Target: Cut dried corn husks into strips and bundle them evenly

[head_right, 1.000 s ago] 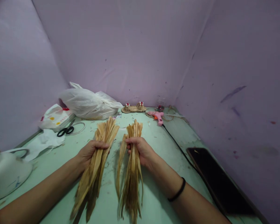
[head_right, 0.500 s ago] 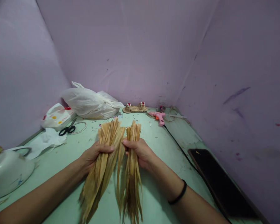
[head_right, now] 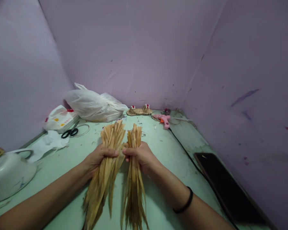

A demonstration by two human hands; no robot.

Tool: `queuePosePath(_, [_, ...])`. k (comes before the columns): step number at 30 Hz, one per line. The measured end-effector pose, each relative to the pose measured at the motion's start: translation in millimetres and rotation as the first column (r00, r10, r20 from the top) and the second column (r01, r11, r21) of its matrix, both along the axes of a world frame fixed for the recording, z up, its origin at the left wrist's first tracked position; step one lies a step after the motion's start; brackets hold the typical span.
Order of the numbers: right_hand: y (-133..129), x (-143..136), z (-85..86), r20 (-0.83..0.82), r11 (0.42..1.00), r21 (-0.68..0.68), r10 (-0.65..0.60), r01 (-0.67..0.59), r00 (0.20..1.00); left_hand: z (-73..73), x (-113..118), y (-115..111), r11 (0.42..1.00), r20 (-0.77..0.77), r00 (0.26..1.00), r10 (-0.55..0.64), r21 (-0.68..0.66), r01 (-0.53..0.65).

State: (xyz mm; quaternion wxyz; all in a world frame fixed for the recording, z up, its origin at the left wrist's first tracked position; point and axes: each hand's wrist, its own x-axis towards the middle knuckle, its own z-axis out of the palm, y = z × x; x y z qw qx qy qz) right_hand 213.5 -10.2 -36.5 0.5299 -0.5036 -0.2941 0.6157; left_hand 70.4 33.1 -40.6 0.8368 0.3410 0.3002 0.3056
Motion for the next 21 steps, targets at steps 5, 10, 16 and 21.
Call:
queuePosePath(5, [1.4,2.7,-1.8,0.021,0.999,0.039,0.008,-0.009,1.0,1.6,0.8,0.2,0.999,-0.036,0.999,0.02,-0.028,-0.021])
queuePosePath(10, [1.7,3.2,-3.6,0.038,0.999,0.042,0.012,-0.013,0.999,6.0,1.1,-0.4,0.998,-0.056,0.998,0.035,-0.042,-0.037])
queuePosePath(16, [6.6,9.7,-6.6,-0.048,0.998,-0.045,-0.04,0.038,0.998,9.8,-3.4,3.7,0.978,-0.19,0.978,0.087,-0.17,-0.12])
queuePosePath(21, [8.3,12.4,-7.7,-0.139,0.998,-0.057,-0.005,-0.003,0.99,6.1,-4.3,7.6,0.974,-0.122,0.991,0.057,-0.21,-0.082])
